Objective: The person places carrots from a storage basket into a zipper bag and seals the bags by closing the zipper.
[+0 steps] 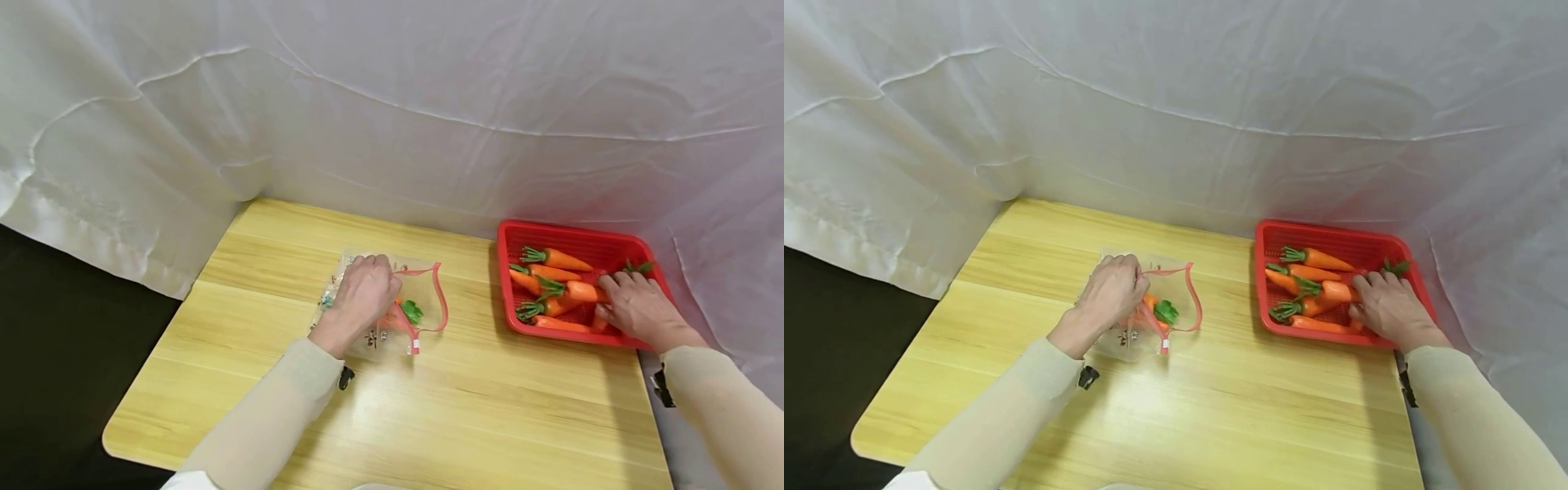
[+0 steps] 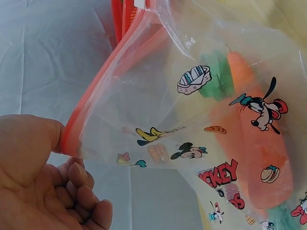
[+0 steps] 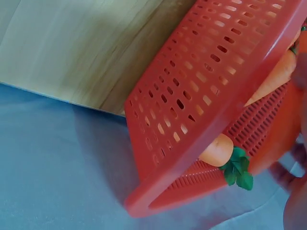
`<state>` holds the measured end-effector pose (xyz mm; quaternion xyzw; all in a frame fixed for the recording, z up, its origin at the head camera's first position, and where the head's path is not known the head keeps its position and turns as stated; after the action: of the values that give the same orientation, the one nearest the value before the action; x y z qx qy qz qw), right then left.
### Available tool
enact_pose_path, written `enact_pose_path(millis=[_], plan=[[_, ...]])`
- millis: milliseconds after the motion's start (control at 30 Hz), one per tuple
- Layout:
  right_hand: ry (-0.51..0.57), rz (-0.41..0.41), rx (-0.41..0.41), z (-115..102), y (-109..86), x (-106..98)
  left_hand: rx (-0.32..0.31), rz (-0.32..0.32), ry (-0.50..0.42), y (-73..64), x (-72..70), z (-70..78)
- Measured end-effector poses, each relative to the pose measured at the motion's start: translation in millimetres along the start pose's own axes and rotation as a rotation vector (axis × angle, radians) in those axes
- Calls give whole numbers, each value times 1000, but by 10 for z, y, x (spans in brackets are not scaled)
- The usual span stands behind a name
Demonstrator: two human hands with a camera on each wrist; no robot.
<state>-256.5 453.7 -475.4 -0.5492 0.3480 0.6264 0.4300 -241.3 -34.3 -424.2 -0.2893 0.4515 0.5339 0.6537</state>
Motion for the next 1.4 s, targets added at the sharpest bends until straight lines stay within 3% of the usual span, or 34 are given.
enact_pose_path(millis=[167,533,767,1033,1233,1400], plan=[[14,-20,-3,-11,-3,-20,5,5,0,-8,-5,0],[-77,148,-30,-57,-42,-227,29,31,17,-16,-40,-1],[-69,238,-86,-183,-31,-447,32,40,14,-9,-80,-1],[-127,290,-80,-294,-65,-709,40,50,3,-10,-103,2],[-144,373,-150,-485,-58,-955,49,74,11,-7,-135,4],[-95,503,-234,-804,-26,-1235,64,93,12,6,-159,24]])
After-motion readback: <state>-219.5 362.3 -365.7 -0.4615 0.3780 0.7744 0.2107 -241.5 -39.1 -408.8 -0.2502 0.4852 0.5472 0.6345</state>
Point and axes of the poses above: each hand's wrist, its own y-axis towards the middle knuckle, its own x-axis out of the palm, z = x × y, the point moved 7 cm from there along y, towards the middle knuckle, and after that the axes turned 1 degree about z, right-handed, at the moved point
